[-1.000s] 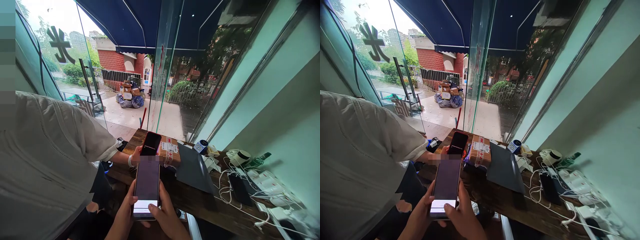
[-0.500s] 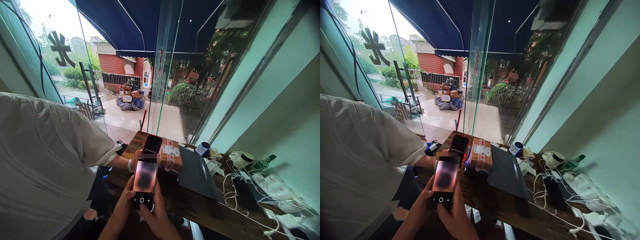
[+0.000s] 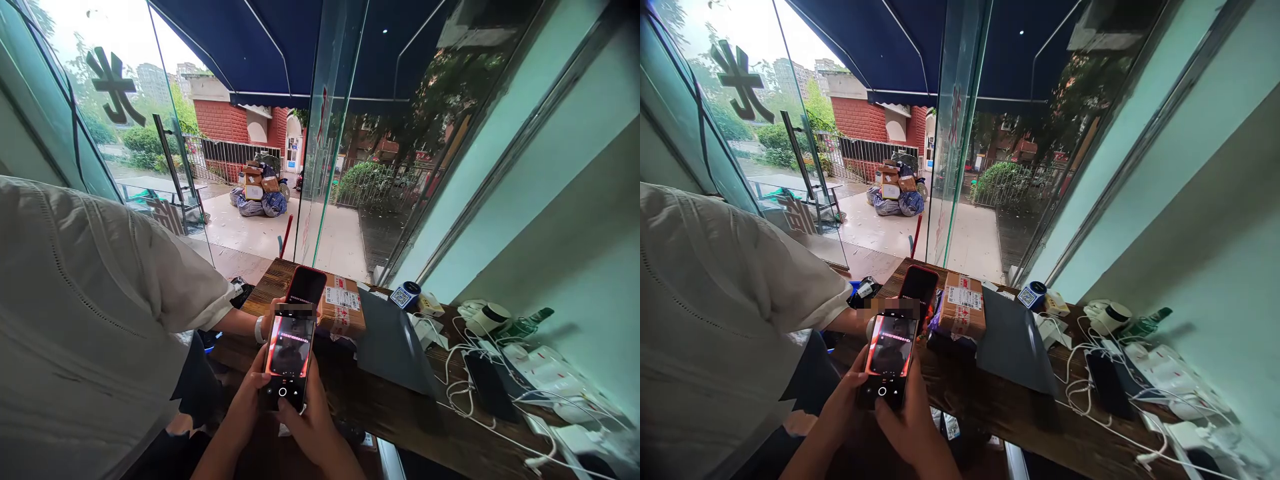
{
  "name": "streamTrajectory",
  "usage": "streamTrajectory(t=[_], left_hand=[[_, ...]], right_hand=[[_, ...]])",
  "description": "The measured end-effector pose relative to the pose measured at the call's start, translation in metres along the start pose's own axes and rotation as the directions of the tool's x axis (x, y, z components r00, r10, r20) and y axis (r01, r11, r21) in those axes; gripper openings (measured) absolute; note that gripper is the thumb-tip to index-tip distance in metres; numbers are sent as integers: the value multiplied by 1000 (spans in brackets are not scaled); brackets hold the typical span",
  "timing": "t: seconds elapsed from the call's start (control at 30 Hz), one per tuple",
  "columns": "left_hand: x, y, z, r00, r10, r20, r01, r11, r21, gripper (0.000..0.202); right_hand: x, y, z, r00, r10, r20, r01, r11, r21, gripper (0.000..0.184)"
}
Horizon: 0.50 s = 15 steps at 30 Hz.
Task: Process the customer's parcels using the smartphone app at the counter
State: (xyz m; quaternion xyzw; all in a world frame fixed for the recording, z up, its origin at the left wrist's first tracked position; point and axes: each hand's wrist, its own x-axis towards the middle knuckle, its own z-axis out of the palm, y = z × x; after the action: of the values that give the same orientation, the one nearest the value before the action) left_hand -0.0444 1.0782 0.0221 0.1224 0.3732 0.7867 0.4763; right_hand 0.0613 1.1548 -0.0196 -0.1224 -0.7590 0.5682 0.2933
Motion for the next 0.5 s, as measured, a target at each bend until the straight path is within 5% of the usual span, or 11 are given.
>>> streamTrajectory(t=[0.5], left_hand=[[-2, -3, -3, 1000, 2, 11, -3, 999, 47, 48]], right_hand=[[-6, 6, -3, 997, 72, -42, -75, 995, -65, 73]])
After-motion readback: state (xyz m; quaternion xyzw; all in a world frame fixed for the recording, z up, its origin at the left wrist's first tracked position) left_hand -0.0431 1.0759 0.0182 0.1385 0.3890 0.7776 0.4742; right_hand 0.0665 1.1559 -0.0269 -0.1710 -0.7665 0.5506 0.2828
